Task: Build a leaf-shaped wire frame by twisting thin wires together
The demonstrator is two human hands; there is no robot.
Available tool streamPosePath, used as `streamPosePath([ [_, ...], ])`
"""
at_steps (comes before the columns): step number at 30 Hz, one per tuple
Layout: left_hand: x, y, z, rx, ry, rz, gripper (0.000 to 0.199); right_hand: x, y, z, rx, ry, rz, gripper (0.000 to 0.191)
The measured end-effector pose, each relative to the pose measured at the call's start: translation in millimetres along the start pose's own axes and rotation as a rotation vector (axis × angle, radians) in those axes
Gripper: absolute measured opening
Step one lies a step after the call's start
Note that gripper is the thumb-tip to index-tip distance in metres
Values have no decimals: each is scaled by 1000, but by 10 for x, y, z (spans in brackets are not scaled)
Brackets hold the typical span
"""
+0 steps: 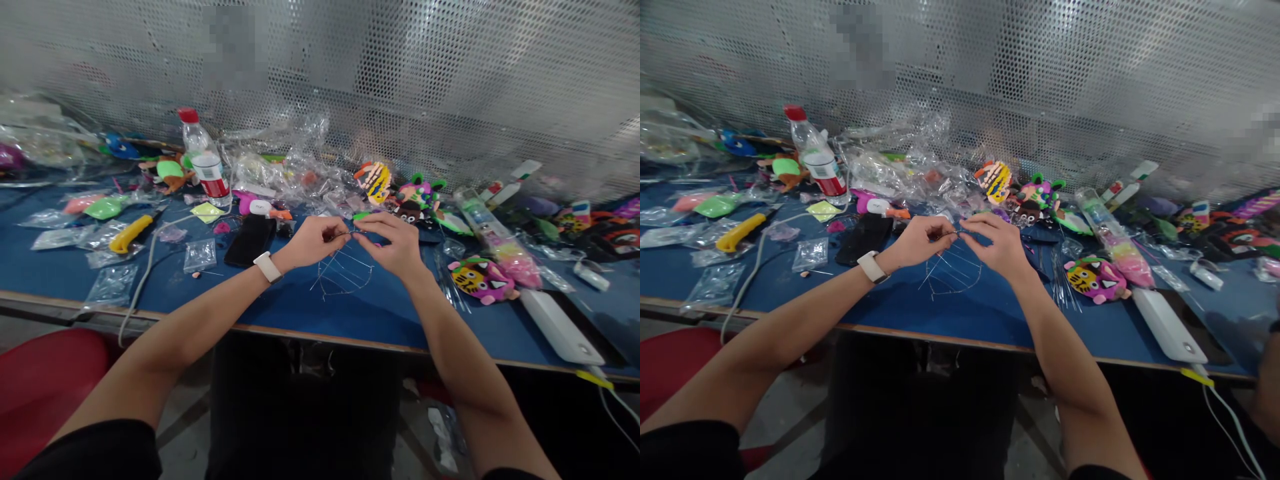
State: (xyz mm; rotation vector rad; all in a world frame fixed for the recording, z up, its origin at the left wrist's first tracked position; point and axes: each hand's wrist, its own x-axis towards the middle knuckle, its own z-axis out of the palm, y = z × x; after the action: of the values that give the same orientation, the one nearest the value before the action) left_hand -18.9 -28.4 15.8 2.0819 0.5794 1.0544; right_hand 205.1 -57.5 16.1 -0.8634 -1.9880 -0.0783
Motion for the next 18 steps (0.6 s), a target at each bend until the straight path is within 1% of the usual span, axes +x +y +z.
streamPosePath([
  [4,0,15,-6,131,14,42,16,36,-26,18,49,-37,77,12],
  [8,9,-14,-32,227,6,94,14,62,-43,25,198,-109,211,8],
  [14,31,-49,-119,382,-50,280,17,77,-14,28,519,-246,492,23],
  [16,28,-27,-125,386,-60,286,18,87,-30,1,579,-273,551,26],
  [18,21,0,-118,357,-63,252,17,98,-56,-38,591,-300,545,27],
])
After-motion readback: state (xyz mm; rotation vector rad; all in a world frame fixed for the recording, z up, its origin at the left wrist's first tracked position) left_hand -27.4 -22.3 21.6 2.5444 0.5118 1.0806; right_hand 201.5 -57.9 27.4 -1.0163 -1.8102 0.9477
